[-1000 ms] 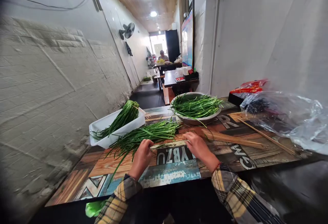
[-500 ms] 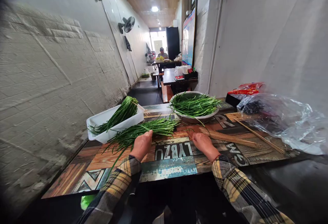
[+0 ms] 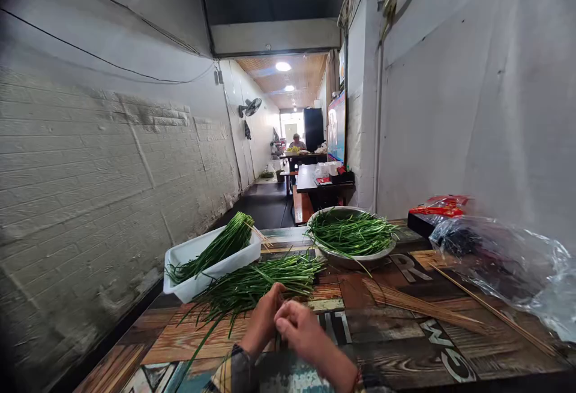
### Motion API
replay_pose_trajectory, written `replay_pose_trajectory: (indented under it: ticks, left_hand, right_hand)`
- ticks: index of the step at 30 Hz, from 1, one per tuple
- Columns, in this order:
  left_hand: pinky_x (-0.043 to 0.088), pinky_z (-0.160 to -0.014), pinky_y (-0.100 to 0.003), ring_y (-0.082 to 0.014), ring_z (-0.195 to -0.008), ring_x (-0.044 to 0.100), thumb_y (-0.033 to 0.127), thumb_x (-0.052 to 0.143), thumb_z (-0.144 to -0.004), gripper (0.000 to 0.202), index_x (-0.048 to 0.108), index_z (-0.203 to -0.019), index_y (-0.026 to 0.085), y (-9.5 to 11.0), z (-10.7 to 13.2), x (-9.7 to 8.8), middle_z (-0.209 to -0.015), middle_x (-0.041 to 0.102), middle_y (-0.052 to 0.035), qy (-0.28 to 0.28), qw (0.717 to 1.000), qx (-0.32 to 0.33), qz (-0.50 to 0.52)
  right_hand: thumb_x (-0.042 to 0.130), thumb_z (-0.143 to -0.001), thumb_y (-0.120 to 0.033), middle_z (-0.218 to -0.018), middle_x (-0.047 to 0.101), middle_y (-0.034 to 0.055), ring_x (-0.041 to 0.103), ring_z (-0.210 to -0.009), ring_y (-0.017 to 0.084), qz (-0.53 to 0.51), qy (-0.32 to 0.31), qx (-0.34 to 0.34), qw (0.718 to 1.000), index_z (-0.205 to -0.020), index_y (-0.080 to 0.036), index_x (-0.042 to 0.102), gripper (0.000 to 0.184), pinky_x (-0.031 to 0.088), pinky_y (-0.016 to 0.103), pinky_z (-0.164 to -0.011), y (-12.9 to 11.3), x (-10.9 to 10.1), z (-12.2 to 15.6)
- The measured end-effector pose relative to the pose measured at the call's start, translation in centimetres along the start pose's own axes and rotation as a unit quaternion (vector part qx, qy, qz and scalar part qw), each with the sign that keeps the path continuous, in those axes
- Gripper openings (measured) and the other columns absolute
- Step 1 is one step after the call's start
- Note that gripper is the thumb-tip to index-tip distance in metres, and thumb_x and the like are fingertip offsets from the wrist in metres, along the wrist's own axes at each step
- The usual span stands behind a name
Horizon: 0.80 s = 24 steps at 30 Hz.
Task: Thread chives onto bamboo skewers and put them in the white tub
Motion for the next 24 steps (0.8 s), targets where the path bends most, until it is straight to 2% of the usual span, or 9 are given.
replay_pose_trajectory:
  ticks: [1, 3, 5, 8, 12, 14, 17, 20, 24]
  left_hand:
    - [0.035, -0.058, -0.023, -0.0155, -0.066, 0.057, 0.02, 0.046, -0.081, 0.021, 0.054, -0.101, 0.018, 0.0, 0.2, 0.1, -0.07, 0.06, 0.001, -0.001, 1.0, 0.001, 0.029]
    - [0.036, -0.059, -0.024, -0.0154, -0.065, 0.055, 0.02, 0.044, -0.082, 0.021, 0.054, -0.1, 0.017, 0.2, 0.6, 0.0, -0.068, 0.059, 0.001, 0.003, 0.997, 0.011, 0.07]
    - [0.039, -0.061, -0.025, -0.0157, -0.066, 0.055, 0.017, 0.045, -0.081, 0.027, 0.054, -0.106, 0.016, 0.4, 1.2, -0.4, -0.069, 0.059, 0.0005, 0.012, 0.996, 0.033, 0.084]
    - [0.043, -0.068, -0.026, -0.017, -0.075, 0.06, 0.011, 0.045, -0.079, 0.042, 0.052, -0.12, 0.015, 0.2, 2.0, -1.1, -0.083, 0.063, -0.0039, 0.013, 0.997, 0.055, 0.047]
    - [0.044, -0.08, -0.032, -0.0221, -0.093, 0.063, 0.007, 0.045, -0.079, 0.043, 0.058, -0.118, 0.018, -1.3, 2.5, -1.8, -0.108, 0.064, -0.0118, 0.001, 0.992, 0.024, -0.125]
    - [0.044, -0.083, -0.034, -0.0232, -0.095, 0.063, 0.009, 0.046, -0.081, 0.034, 0.064, -0.107, 0.019, -1.4, 2.7, -2.1, -0.108, 0.065, -0.0119, -0.001, 0.992, 0.016, -0.128]
    - [0.047, -0.084, -0.031, -0.0211, -0.095, 0.063, 0.025, 0.047, -0.087, 0.024, 0.066, -0.099, 0.018, 0.0, 3.4, -2.1, -0.102, 0.068, -0.01, 0.0, 0.993, 0.04, 0.114]
    - [0.049, -0.076, -0.03, -0.0202, -0.086, 0.063, 0.047, 0.055, -0.083, 0.038, 0.065, -0.099, 0.014, 1.4, 4.7, -0.5, -0.094, 0.069, -0.0091, -0.042, 0.936, 0.007, 0.351]
    - [0.046, -0.067, -0.027, -0.0149, -0.071, 0.059, 0.055, 0.056, -0.082, 0.047, 0.064, -0.102, 0.012, 3.7, 7.4, 1.6, -0.085, 0.068, -0.0073, -0.132, 0.874, -0.028, 0.467]
  right_hand:
    - [0.051, -0.087, -0.042, -0.059, 0.052, -0.004, 0.044, -0.048, 0.008, -0.009, -0.02, 0.004, 1.0, -0.08, -0.017, 0.06, 0.027, 0.035, 0.02, -0.048, 0.3, 1.3, -0.2]
    - [0.042, -0.09, -0.05, -0.056, 0.052, -0.0042, 0.038, -0.04, 0.006, -0.019, -0.015, 0.023, 0.999, -0.079, -0.017, 0.06, 0.039, 0.03, 0.019, -0.042, 1.4, 1.7, -0.7]
    - [0.04, -0.089, -0.057, -0.066, 0.057, -0.0024, 0.041, -0.037, 0.005, 0.005, 0.017, 0.034, 0.999, -0.086, -0.017, 0.06, 0.044, 0.03, 0.019, -0.039, 2.4, -0.1, -1.4]
    - [0.046, -0.082, -0.063, -0.086, 0.064, 0.0022, 0.051, -0.041, 0.007, 0.027, 0.089, 0.055, 0.994, -0.1, -0.019, 0.059, 0.049, 0.03, 0.018, -0.034, 3.4, -4.5, -1.8]
    - [0.047, -0.079, -0.069, -0.074, 0.063, 0.0014, 0.053, -0.045, 0.01, -0.08, 0.128, 0.075, 0.986, -0.098, -0.018, 0.058, 0.055, 0.027, 0.017, -0.034, 2.5, -7.3, -1.3]
    - [0.052, -0.079, -0.067, -0.071, 0.063, 0.0011, 0.052, -0.047, 0.01, -0.149, 0.139, 0.07, 0.977, -0.096, -0.018, 0.058, 0.052, 0.027, 0.017, -0.037, 0.9, -7.5, -0.7]
    - [0.062, -0.078, -0.055, -0.074, 0.064, 0.0009, 0.055, -0.055, 0.01, -0.258, 0.148, 0.066, 0.953, -0.096, -0.018, 0.06, 0.042, 0.034, 0.019, -0.044, -1.5, -6.8, 0.0]
    - [0.068, -0.077, -0.047, -0.073, 0.064, -0.0006, 0.055, -0.057, 0.01, -0.356, 0.166, 0.062, 0.917, -0.095, -0.019, 0.061, 0.034, 0.039, 0.02, -0.048, -3.1, -6.1, 0.3]
    - [0.066, -0.081, -0.037, -0.07, 0.063, -0.0029, 0.055, -0.057, 0.008, -0.433, 0.202, 0.051, 0.877, -0.093, -0.02, 0.062, 0.022, 0.042, 0.018, -0.051, -3.5, -5.8, 0.4]
Point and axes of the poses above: each hand's wrist, its own z-axis away from the middle knuckle, its own x-axis out of the palm, y = z × x, the point moved 9 cm from there along -z, towards the middle knuckle
